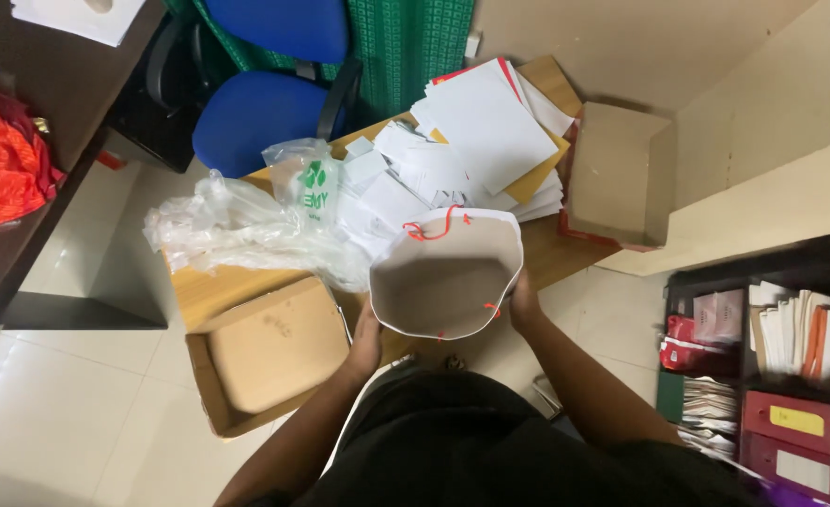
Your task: The person is seen organizing a stack of papers and placing some into a white paper bag.
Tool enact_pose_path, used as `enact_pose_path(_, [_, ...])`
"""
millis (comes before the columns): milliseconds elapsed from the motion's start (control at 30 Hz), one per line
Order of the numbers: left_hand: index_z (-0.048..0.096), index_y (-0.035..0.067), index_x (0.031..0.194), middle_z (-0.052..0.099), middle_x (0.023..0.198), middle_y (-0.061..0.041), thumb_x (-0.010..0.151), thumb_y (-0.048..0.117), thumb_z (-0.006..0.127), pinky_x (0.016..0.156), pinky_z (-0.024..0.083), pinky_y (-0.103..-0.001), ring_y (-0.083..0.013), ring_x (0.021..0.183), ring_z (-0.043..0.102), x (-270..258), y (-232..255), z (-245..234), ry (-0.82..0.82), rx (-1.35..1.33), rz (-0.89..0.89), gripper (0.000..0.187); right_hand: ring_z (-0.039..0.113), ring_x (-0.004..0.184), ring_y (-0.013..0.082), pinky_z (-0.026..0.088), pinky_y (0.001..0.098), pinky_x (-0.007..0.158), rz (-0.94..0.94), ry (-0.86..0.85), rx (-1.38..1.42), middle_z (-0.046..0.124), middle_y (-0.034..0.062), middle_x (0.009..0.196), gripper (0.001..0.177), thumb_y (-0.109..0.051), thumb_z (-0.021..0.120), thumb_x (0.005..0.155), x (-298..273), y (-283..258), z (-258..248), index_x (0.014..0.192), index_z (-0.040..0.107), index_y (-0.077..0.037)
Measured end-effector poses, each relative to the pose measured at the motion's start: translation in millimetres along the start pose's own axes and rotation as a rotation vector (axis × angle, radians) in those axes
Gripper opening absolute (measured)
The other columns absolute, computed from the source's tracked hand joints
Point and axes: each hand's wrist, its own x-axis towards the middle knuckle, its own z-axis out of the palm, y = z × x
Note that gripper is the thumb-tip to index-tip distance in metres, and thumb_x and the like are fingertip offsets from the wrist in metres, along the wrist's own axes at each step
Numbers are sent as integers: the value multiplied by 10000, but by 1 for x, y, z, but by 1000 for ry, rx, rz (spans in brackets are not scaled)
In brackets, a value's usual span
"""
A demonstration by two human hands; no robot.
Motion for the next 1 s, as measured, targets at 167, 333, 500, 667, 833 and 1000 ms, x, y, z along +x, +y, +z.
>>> enact_pose_path(167, [334, -10, 1557, 438, 1561, -162, 1080, 345, 338, 1204, 308, -391, -270, 1451, 401, -2, -36, -15, -1, -127, -256, 594, 565, 1292, 278, 472, 384, 1047, 56, 25, -122, 577, 173, 1448, 636, -502, 342, 1067, 7, 6, -15, 1478, 495, -42])
enact_pose_path(333, [447, -61, 1520, 515, 1519, -232, 1102, 312, 378, 1205, 333, -407, -319, 1431, 453, 6, -40, -5, -44, 21, -202, 565, 534, 1342, 252, 465, 388, 1072, 9, -4, -84, 550, 140, 1474, 625, -487, 412, 1047, -6, -26, -4, 1516, 443, -76])
enact_pose_path(500, [360, -3, 1554, 411, 1608, -170, 1058, 235, 439, 1239, 237, -373, -287, 1512, 342, 25, -42, 32, -160, 231, -228, 555, 555, 1300, 270, 492, 415, 1037, -100, -50, -328, 561, 148, 1434, 574, -399, 490, 1026, 2, -48, -14, 1483, 444, -55])
enact_pose_path(667, [346, 25, 1580, 429, 1599, -162, 995, 184, 535, 1194, 333, -398, -283, 1479, 391, 46, -30, 86, -286, 170, -254, 635, 574, 1262, 286, 518, 438, 1005, -205, -77, -564, 570, 155, 1398, 541, -320, 561, 1007, 11, -78, -61, 1454, 446, -36])
enact_pose_path(833, [193, 73, 1642, 444, 1594, -161, 949, 144, 698, 1171, 389, -400, -281, 1470, 434, 58, -24, 124, -366, 174, -340, 860, 563, 1273, 296, 506, 458, 1018, -200, -73, -474, 556, 149, 1412, 543, -324, 551, 1006, 5, -86, -97, 1459, 435, -47])
enact_pose_path(1000, [66, 86, 1638, 350, 1620, -171, 808, 46, 789, 1164, 388, -410, -300, 1503, 342, 80, -17, 149, -542, 39, -301, 1101, 535, 1311, 303, 473, 476, 1057, -164, -48, -190, 526, 135, 1454, 563, -375, 495, 1013, 2, -95, -118, 1484, 417, -77])
